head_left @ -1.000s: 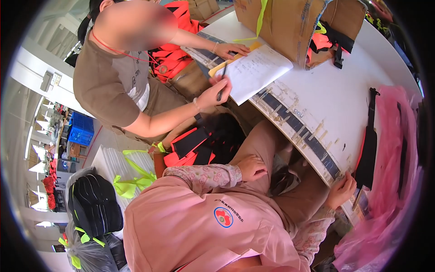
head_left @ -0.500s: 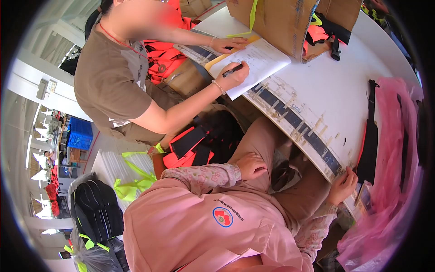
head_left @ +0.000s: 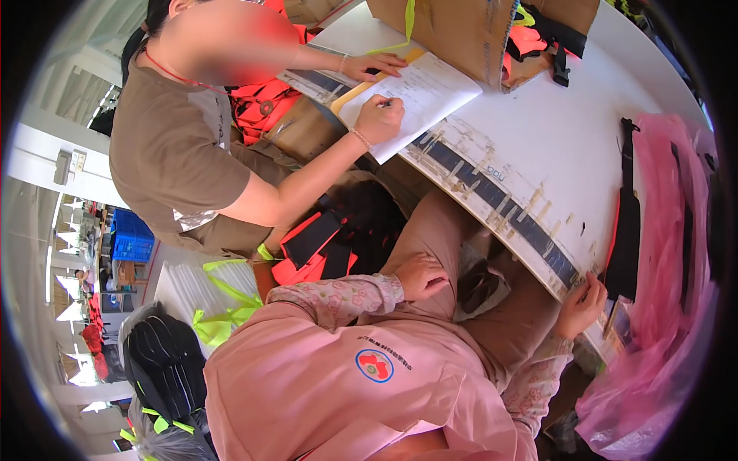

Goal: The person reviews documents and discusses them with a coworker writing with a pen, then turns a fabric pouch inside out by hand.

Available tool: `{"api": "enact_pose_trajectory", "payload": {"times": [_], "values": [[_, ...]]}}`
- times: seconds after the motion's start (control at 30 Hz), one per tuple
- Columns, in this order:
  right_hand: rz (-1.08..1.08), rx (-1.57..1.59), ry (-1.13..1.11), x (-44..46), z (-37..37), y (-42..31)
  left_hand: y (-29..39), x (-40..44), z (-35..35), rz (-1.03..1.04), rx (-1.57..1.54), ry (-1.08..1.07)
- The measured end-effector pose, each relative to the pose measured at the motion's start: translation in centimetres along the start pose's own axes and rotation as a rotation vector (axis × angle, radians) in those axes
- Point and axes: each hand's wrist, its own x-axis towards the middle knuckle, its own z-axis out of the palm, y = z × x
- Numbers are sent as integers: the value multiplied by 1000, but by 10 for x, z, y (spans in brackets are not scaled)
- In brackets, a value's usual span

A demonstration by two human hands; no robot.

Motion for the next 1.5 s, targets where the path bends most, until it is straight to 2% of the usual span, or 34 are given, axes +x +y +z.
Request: {"api": "enact_pose_trajectory", "payload": {"times": [1.5], "values": [[25, -54, -3, 1, 2, -2, -5, 6, -2, 30, -3, 8]]}}
